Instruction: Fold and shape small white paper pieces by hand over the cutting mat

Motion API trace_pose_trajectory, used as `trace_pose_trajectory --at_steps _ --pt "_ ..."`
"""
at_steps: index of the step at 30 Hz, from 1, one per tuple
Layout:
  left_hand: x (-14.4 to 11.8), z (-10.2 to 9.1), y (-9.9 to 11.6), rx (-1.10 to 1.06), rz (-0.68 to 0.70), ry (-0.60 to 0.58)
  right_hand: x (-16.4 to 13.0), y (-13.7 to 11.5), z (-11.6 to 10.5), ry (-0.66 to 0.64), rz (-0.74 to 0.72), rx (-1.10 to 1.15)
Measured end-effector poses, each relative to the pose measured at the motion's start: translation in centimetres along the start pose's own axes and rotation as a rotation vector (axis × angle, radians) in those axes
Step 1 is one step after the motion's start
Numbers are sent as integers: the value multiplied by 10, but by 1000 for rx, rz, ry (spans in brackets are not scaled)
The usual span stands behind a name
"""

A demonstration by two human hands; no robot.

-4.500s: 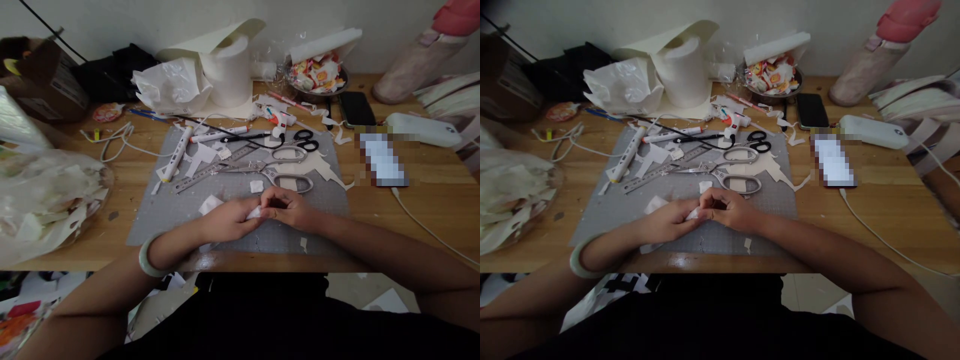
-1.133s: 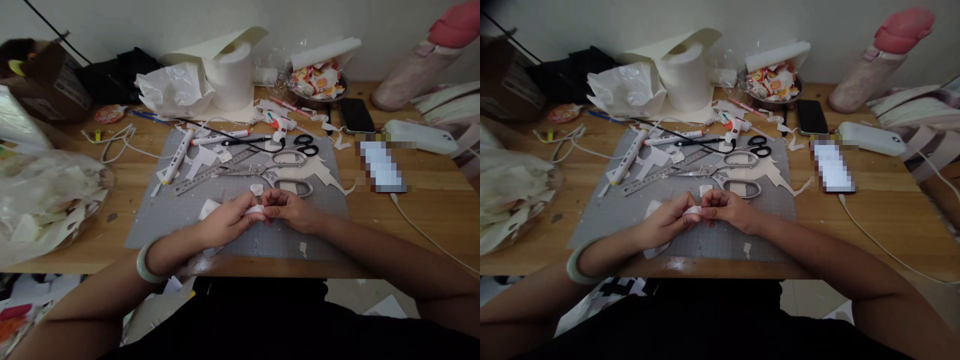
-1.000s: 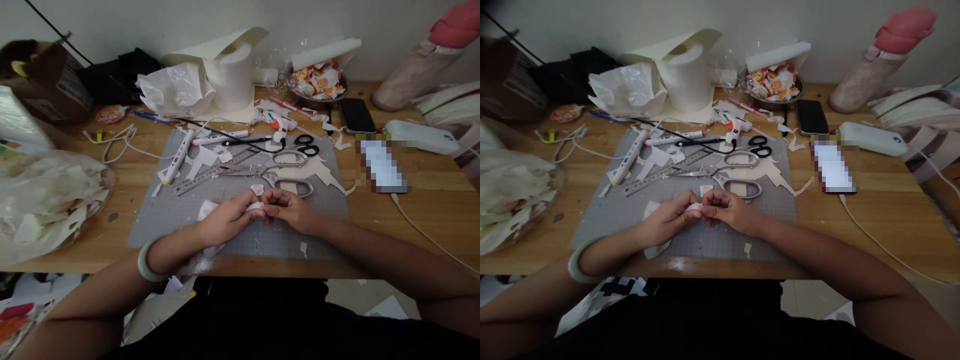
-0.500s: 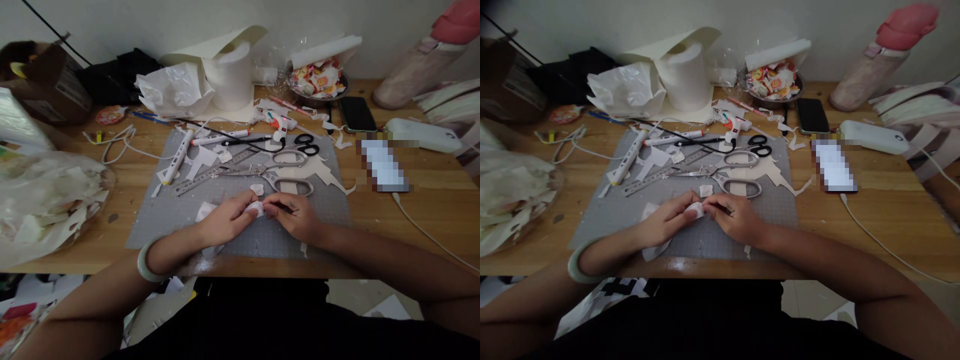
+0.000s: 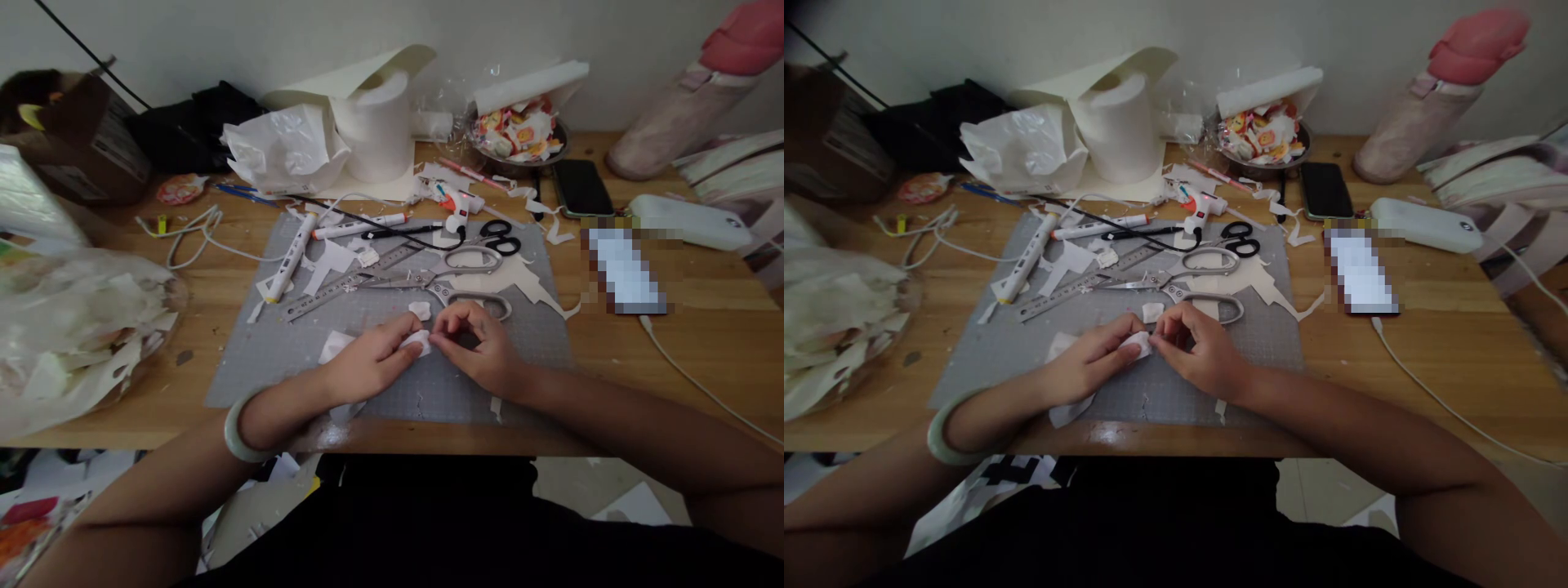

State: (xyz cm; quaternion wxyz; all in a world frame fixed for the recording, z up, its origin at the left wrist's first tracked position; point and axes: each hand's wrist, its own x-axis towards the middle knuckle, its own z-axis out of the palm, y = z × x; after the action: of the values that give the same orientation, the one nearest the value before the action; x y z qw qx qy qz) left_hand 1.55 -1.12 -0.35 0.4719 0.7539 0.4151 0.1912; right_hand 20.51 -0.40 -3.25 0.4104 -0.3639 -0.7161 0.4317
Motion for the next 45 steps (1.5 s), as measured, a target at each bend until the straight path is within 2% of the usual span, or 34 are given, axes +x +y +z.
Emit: trace_pose_trajectory --at_steps 4,16,18,21,25,31,39,42,45 --pt "0 0 0 7 9 -4 3 0 -3 -35 -99 -37" --pt "0 -1 -1 -7 23 16 3 -3 -5 -90 -141 -91" --pt "0 0 -1 -64 11 7 3 -3 -7 -122 -166 -62" --pt "0 1 0 -262 -63 -26 3 -2 -9 -166 -182 -30" --pt "0 3 2 -501 -162 -82 5 1 -8 -210 -116 -32" --pt "-1 3 0 -476 -118 -155 8 1 -5 -332 -97 7" --pt "-2 -4 6 -551 -162 -196 12 0 -7 -477 180 461" --pt "-2 -5 9 -571 -181 -177 11 -2 -7 -469 247 512" --pt "-2 -3 11 -589 -218 -161 8 -3 -4 -419 239 471"
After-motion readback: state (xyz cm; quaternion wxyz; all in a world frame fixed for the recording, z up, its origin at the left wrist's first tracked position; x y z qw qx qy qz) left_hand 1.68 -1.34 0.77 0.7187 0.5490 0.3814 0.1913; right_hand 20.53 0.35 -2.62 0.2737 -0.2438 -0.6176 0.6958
